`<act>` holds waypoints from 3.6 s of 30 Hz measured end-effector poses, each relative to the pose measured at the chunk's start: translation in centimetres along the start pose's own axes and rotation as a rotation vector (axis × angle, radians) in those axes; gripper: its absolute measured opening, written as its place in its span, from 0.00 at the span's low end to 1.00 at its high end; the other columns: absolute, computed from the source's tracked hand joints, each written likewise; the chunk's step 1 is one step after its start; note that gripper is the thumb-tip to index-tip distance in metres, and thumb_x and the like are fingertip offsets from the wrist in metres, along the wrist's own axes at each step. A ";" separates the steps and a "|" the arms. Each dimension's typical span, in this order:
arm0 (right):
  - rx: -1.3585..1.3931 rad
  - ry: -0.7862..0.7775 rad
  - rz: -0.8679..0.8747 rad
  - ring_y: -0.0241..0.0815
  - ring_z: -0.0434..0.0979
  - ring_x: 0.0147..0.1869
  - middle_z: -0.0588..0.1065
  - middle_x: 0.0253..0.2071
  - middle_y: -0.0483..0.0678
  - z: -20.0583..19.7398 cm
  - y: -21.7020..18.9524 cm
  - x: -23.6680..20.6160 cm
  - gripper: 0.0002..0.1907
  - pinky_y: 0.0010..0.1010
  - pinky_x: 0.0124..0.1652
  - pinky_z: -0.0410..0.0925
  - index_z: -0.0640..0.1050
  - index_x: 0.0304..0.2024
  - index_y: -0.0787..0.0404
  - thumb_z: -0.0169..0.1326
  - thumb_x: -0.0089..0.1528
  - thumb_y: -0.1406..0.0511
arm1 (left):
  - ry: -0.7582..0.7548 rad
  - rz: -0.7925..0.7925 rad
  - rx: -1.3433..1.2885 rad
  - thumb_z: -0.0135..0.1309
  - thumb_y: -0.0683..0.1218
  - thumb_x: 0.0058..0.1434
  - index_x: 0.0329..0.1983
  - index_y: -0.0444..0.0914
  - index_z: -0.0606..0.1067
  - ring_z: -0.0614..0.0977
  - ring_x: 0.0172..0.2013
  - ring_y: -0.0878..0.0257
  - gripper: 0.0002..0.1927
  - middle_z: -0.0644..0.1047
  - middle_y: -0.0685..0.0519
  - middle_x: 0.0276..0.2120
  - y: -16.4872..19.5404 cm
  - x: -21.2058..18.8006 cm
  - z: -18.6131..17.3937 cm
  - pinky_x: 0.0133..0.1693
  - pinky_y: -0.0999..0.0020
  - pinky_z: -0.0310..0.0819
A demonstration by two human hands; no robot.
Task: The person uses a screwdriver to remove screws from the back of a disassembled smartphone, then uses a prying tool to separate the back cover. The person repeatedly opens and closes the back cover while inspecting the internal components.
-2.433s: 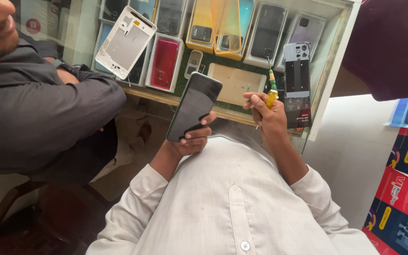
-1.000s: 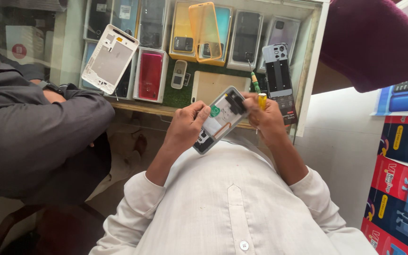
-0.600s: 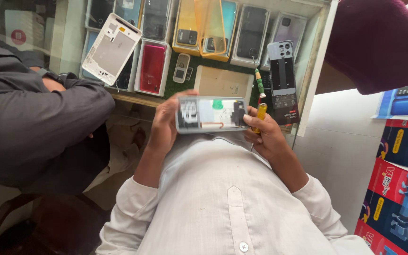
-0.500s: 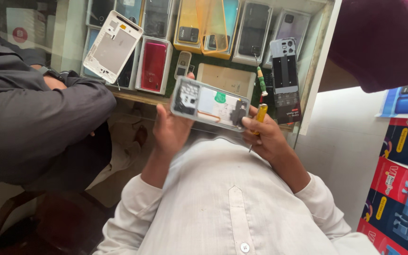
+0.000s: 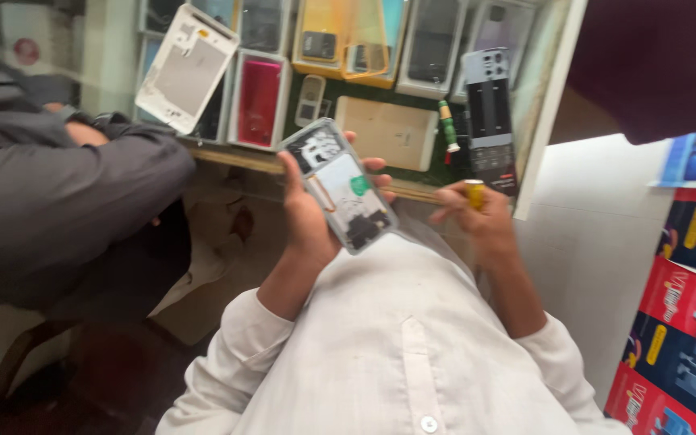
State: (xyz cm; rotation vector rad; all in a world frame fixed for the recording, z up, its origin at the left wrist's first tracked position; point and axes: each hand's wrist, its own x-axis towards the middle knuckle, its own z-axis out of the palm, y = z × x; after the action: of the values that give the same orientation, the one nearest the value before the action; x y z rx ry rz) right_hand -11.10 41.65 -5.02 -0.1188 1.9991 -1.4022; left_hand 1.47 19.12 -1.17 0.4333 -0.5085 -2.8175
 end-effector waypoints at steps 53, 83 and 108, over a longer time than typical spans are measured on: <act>-0.538 0.076 -0.593 0.38 0.84 0.43 0.82 0.43 0.51 11.2 -15.5 -1.6 0.26 0.29 0.42 0.75 0.79 0.56 0.64 0.68 0.56 0.63 | 0.310 -0.080 0.239 0.55 0.56 0.64 0.56 0.45 0.61 0.80 0.41 0.65 0.24 0.76 0.56 0.40 9.4 6.8 1.9 0.43 0.63 0.78; 0.614 -0.422 -0.141 0.41 0.82 0.49 0.80 0.49 0.58 -0.4 -7.5 4.1 0.17 0.28 0.47 0.74 0.74 0.59 0.78 0.49 0.73 0.69 | -0.209 0.017 0.510 0.55 0.52 0.68 0.62 0.31 0.69 0.87 0.41 0.58 0.26 0.83 0.42 0.43 12.5 3.9 5.6 0.41 0.64 0.88; -0.025 -0.407 -0.442 0.34 0.78 0.43 0.81 0.42 0.49 -11.1 -12.0 2.8 0.18 0.24 0.46 0.71 0.81 0.46 0.72 0.51 0.73 0.61 | -0.105 -0.168 0.469 0.54 0.55 0.66 0.64 0.33 0.69 0.84 0.33 0.64 0.29 0.81 0.46 0.35 0.0 0.1 9.4 0.35 0.71 0.83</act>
State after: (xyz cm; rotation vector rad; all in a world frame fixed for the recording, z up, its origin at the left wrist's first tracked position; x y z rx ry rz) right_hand -23.18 44.30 6.00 -0.8318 1.7056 -1.4693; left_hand -1.74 21.92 7.25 0.4304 -1.2189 -2.8738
